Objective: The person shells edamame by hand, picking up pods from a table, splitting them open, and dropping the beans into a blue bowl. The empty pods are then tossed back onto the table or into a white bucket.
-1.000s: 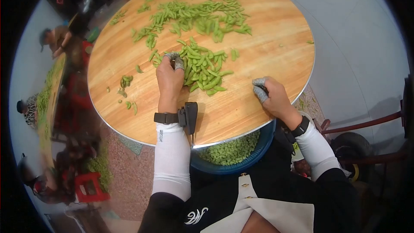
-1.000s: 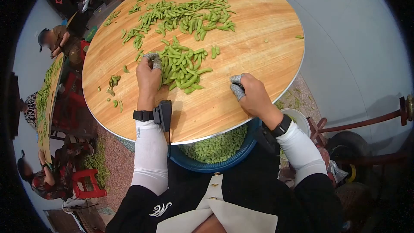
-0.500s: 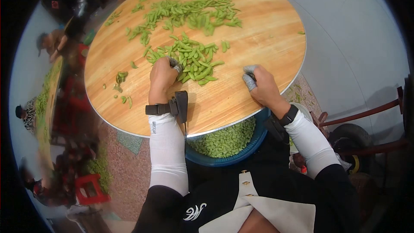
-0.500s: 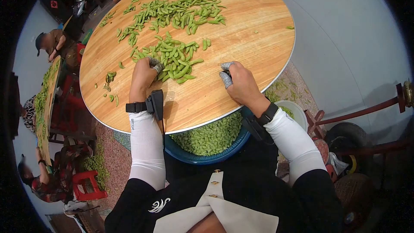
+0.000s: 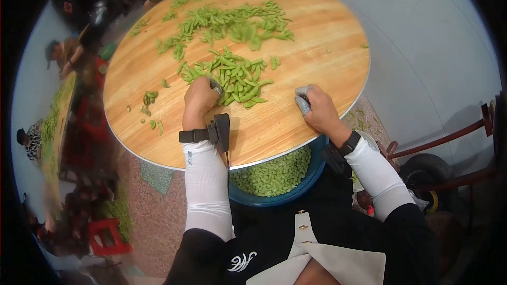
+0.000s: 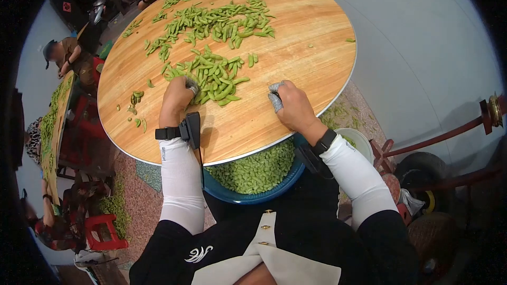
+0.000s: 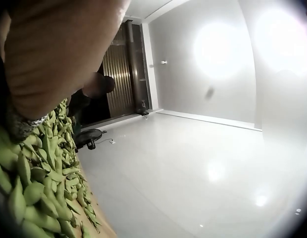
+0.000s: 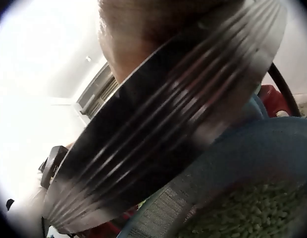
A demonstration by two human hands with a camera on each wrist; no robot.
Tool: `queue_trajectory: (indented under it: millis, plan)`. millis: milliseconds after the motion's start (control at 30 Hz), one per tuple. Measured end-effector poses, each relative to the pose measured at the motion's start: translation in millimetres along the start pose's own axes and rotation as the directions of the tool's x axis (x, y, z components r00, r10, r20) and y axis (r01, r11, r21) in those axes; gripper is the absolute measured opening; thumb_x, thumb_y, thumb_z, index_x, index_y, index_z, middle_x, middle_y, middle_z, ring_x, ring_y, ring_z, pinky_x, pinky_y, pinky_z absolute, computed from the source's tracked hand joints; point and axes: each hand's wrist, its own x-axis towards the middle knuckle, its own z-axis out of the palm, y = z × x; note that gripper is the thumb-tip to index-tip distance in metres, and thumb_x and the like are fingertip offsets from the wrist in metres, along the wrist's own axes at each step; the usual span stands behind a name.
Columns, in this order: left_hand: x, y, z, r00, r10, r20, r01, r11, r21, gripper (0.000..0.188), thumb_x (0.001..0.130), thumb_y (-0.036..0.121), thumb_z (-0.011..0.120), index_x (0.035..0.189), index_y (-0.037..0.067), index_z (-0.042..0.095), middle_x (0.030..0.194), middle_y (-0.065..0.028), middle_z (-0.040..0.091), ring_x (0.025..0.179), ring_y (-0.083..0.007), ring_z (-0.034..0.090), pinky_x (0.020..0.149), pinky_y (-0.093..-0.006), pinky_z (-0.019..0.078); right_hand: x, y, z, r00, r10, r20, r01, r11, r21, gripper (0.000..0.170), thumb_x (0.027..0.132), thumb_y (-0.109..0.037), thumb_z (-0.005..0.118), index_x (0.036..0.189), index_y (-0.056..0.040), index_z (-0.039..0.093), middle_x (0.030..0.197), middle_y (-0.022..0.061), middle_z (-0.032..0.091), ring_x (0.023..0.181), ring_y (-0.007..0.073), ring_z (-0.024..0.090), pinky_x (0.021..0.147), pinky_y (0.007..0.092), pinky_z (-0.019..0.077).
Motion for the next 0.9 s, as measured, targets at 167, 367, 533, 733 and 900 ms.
queue_trajectory:
  millis: [167, 367, 533, 733, 900]
  plan:
    - [-1, -3, 4, 1.000, 0.008, 0.005, -0.007, 0.999, -0.032, 0.016, 0.065, 0.006, 0.052, 0.075, -0.006, 0.055, 0.065, -0.0210, 0.055, 0.060, -0.0305, 0.055, 0.054, -0.0365, 0.0399, -2, 4, 4, 1.000, -0.019, -0.014, 0.018, 1.000, -0.013, 0.014, 0.073, -0.010, 0.054, 0.082, 0.0008, 0.053, 0.079, 0.0175, 0.051, 0.071, 0.0344, 0.051, 0.062, 0.0386, 0.0422]
    - [-1, -7, 6, 0.997, 0.069, -0.041, -0.066, 0.995, 0.076, 0.016, 0.065, 0.007, 0.054, 0.074, -0.006, 0.055, 0.065, -0.0203, 0.055, 0.061, -0.0295, 0.056, 0.054, -0.0357, 0.0408, 0, 7, 4, 0.999, -0.038, -0.013, 0.038, 0.999, -0.029, 0.015, 0.073, -0.011, 0.055, 0.084, 0.0003, 0.054, 0.080, 0.0170, 0.051, 0.072, 0.0335, 0.051, 0.063, 0.0372, 0.0428]
    - [-1, -10, 1, 0.996, -0.001, 0.084, 0.007, 0.998, -0.067, 0.017, 0.063, 0.007, 0.058, 0.074, -0.006, 0.055, 0.066, -0.0191, 0.056, 0.062, -0.0274, 0.057, 0.054, -0.0353, 0.0408, 0, 10, 4, 0.999, -0.032, -0.013, 0.031, 0.999, -0.023, 0.016, 0.073, -0.010, 0.055, 0.085, 0.0000, 0.055, 0.079, 0.0165, 0.051, 0.072, 0.0332, 0.051, 0.063, 0.0366, 0.0428]
    - [-3, -1, -1, 0.999, -0.015, 0.032, 0.012, 0.996, 0.086, 0.019, 0.062, 0.010, 0.055, 0.076, -0.001, 0.059, 0.076, -0.0215, 0.057, 0.073, -0.0355, 0.055, 0.062, -0.0382, 0.0423, 1, 9, 4, 1.000, -0.014, -0.028, 0.014, 1.000, -0.004, 0.016, 0.072, -0.010, 0.056, 0.085, 0.0000, 0.055, 0.078, 0.0165, 0.051, 0.072, 0.0331, 0.051, 0.063, 0.0366, 0.0423]
    - [-3, 2, -1, 1.000, 0.016, -0.010, -0.016, 1.000, 0.011, 0.019, 0.063, 0.010, 0.054, 0.078, -0.002, 0.058, 0.075, -0.0218, 0.057, 0.072, -0.0348, 0.056, 0.062, -0.0379, 0.0420, 0, 10, 3, 0.999, -0.003, -0.036, 0.004, 1.000, 0.031, 0.016, 0.072, -0.009, 0.056, 0.086, 0.0001, 0.056, 0.077, 0.0165, 0.050, 0.071, 0.0332, 0.050, 0.062, 0.0366, 0.0418]
